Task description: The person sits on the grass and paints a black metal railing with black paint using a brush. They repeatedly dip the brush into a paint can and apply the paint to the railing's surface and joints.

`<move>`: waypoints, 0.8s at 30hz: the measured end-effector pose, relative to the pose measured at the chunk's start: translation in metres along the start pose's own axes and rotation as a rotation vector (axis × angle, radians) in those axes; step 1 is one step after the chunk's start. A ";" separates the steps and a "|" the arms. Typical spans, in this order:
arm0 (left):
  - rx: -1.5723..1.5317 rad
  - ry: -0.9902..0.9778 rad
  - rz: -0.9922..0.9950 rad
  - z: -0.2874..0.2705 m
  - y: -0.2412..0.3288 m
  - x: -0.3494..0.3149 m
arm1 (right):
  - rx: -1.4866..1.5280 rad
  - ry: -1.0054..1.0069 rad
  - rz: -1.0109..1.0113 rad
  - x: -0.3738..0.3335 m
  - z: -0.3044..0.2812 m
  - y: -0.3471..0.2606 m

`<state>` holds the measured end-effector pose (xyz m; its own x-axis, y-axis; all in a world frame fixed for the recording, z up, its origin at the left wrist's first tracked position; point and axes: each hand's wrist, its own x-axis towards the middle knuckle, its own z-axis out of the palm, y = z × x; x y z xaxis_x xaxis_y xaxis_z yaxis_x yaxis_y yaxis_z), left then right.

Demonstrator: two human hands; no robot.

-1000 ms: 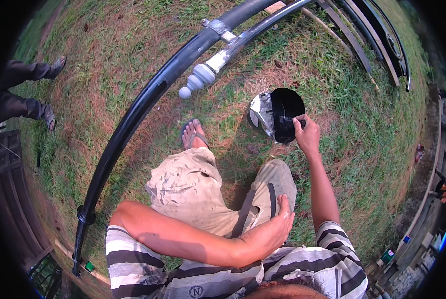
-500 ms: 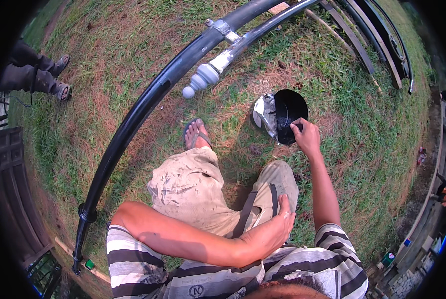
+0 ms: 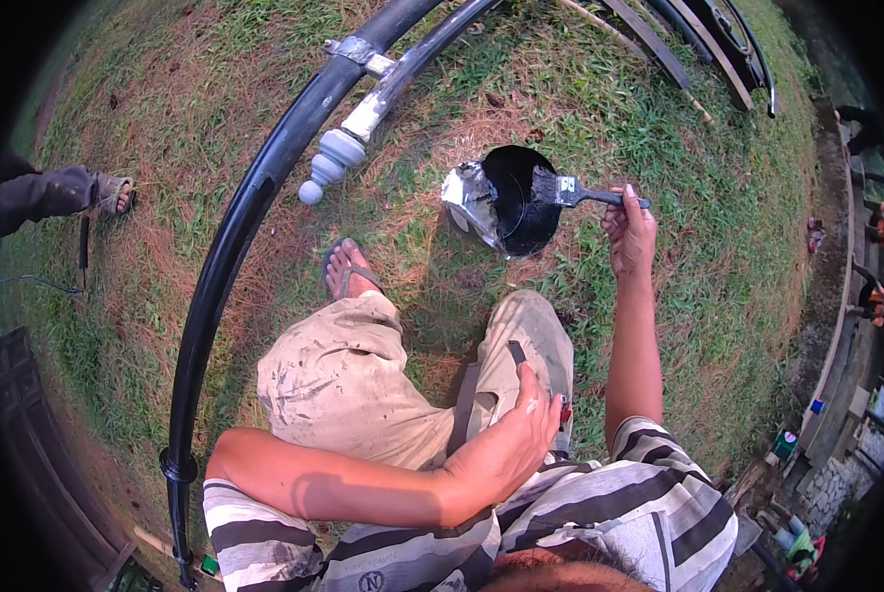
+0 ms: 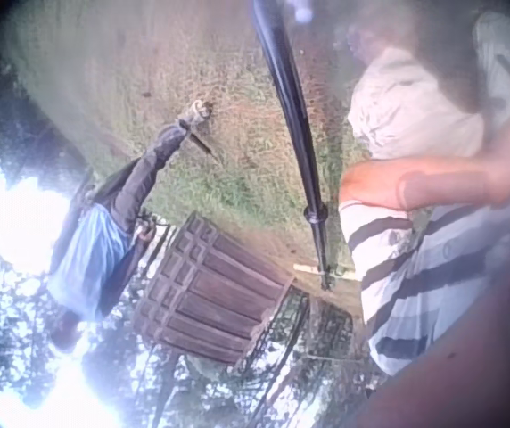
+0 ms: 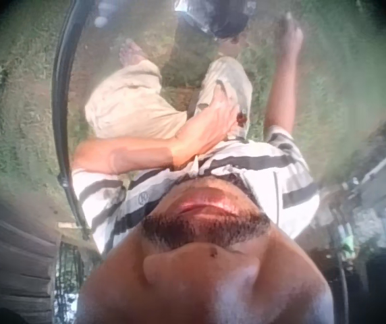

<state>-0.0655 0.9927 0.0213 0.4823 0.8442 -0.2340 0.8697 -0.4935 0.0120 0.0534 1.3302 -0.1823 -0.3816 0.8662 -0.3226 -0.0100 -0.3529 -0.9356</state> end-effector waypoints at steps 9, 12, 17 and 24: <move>0.024 0.006 0.014 0.000 0.001 0.003 | -0.288 0.147 -0.212 0.005 0.032 0.037; 0.005 -0.029 0.021 0.001 0.001 -0.003 | -0.621 -0.026 -0.365 -0.013 0.059 0.054; -0.001 -0.006 0.003 0.004 0.000 -0.004 | -1.305 -0.232 -0.367 -0.019 0.071 0.061; 0.016 -0.031 -0.016 -0.001 0.001 -0.012 | -1.320 -0.096 -0.400 -0.028 0.080 0.055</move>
<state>-0.0698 0.9822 0.0254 0.4643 0.8454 -0.2642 0.8755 -0.4831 -0.0074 -0.0105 1.2580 -0.2136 -0.6221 0.7818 -0.0421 0.7212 0.5512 -0.4195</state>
